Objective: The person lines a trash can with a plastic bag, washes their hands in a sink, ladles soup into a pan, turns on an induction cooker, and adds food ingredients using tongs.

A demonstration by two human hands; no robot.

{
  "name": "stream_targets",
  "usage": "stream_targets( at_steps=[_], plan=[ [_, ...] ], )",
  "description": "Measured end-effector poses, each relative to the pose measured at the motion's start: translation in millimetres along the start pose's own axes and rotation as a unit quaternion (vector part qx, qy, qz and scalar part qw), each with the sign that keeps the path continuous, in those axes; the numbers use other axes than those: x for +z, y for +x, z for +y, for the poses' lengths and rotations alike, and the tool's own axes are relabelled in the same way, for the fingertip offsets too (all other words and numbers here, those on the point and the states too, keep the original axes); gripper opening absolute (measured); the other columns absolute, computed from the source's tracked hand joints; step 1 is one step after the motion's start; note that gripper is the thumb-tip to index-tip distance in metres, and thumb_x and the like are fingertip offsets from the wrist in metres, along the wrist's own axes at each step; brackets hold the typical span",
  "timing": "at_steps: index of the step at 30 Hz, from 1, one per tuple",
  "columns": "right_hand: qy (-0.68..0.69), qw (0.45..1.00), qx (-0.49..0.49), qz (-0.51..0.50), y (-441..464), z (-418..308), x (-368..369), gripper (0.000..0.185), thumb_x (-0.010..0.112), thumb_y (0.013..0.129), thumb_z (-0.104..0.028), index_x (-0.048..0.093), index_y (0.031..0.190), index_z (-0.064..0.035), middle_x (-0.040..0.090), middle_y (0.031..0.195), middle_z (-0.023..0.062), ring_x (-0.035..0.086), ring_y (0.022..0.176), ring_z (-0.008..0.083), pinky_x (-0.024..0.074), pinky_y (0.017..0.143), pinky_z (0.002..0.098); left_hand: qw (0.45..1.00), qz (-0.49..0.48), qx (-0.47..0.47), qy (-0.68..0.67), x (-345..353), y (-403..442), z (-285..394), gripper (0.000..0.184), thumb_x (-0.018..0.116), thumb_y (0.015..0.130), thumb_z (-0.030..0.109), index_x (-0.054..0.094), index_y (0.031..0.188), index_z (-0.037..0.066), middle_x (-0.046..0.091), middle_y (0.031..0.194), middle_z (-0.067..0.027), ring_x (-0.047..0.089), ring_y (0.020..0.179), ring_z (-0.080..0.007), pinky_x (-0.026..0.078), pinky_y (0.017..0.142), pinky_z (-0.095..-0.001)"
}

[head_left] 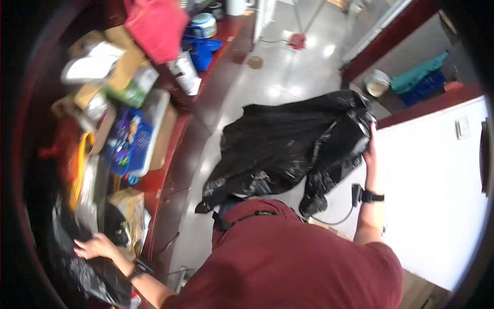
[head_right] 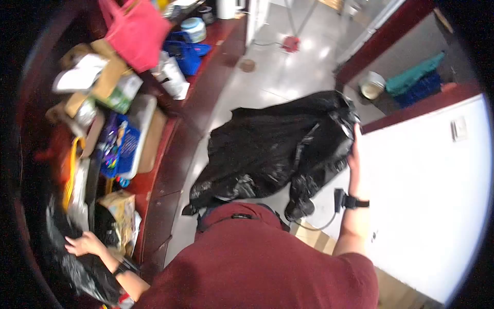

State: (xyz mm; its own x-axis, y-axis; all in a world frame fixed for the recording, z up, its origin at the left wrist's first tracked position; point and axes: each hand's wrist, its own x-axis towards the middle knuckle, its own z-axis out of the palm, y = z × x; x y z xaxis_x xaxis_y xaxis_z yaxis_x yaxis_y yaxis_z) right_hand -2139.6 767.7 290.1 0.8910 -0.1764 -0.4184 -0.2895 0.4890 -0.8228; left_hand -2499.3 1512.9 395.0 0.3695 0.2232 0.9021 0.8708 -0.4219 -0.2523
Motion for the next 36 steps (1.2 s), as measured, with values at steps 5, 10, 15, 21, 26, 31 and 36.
stream_targets(
  at_steps=[5,10,15,21,26,31,36],
  plan=[
    [-0.053,0.998,-0.034,0.011,33.8,-52.4,49.7,0.048,0.047,0.086,-0.044,0.050,0.116,-0.0063,0.055,0.113,0.0090,0.054,0.101,0.0211,0.0426,0.087,0.0353,0.924,-0.044,0.106,-0.366,-20.5,-40.6,180.0,0.036,0.053,0.078,0.009,0.040,0.111,-0.001,0.038,0.112,-0.0165,0.037,0.108,-0.0328,0.029,0.094,-0.0411],
    [-0.057,0.993,-0.071,0.075,43.6,-70.2,53.5,0.055,0.048,0.084,-0.047,0.048,0.117,-0.0036,0.054,0.115,0.0117,0.053,0.103,0.0237,0.0423,0.088,0.0366,0.719,-0.334,0.105,-0.601,-8.4,-71.8,364.6,0.033,0.053,0.073,0.000,0.052,0.106,0.003,0.040,0.116,-0.0165,0.040,0.108,-0.0307,0.032,0.093,-0.0402],
    [0.039,0.991,-0.119,0.054,38.2,-77.9,43.7,0.052,0.040,0.088,-0.045,0.047,0.118,-0.0029,0.054,0.115,0.0128,0.053,0.104,0.0243,0.0434,0.088,0.0398,0.471,-0.498,0.198,-0.700,35.7,-92.9,539.2,0.046,0.058,0.073,0.006,0.046,0.117,0.005,0.039,0.122,-0.0161,0.038,0.114,-0.0320,0.033,0.094,-0.0384],
    [0.139,0.971,-0.192,-0.038,48.1,-91.9,23.7,0.047,0.039,0.089,-0.042,0.049,0.116,-0.0039,0.055,0.113,0.0113,0.055,0.099,0.0235,0.0449,0.086,0.0371,0.377,-0.400,0.409,-0.728,-59.1,-72.0,747.2,0.094,0.074,0.061,0.031,0.020,0.135,0.011,0.025,0.135,-0.0170,0.029,0.122,-0.0363,0.022,0.100,-0.0484],
    [0.194,0.945,-0.256,-0.060,101.8,-162.6,11.6,0.050,0.038,0.089,-0.044,0.047,0.117,-0.0027,0.053,0.115,0.0129,0.053,0.102,0.0269,0.0423,0.088,0.0385,0.183,-0.571,0.585,-0.546,-154.2,-111.9,883.7,0.066,0.069,0.066,0.026,0.040,0.121,0.005,0.054,0.109,-0.0164,0.047,0.105,-0.0337,0.034,0.090,-0.0423],
    [-0.140,0.957,-0.217,0.128,207.2,-219.2,-16.9,0.053,0.052,0.085,-0.039,0.044,0.119,0.0004,0.052,0.114,0.0089,0.049,0.104,0.0185,0.0387,0.089,0.0326,0.141,-0.685,0.304,-0.647,-180.8,-69.4,998.8,0.032,0.048,0.079,0.004,0.052,0.111,-0.001,0.060,0.098,-0.0091,0.055,0.092,-0.0165,0.042,0.080,-0.0275],
    [-0.297,0.939,-0.147,0.088,387.3,-222.0,17.5,0.051,0.049,0.086,-0.036,0.044,0.116,0.0043,0.052,0.109,0.0089,0.047,0.100,0.0165,0.0378,0.087,0.0310,-0.001,-0.760,0.117,-0.639,-197.4,-9.1,1114.3,0.046,0.048,0.082,0.005,0.036,0.126,0.000,0.052,0.113,-0.0079,0.051,0.096,-0.0140,0.040,0.083,-0.0259]
  ],
)
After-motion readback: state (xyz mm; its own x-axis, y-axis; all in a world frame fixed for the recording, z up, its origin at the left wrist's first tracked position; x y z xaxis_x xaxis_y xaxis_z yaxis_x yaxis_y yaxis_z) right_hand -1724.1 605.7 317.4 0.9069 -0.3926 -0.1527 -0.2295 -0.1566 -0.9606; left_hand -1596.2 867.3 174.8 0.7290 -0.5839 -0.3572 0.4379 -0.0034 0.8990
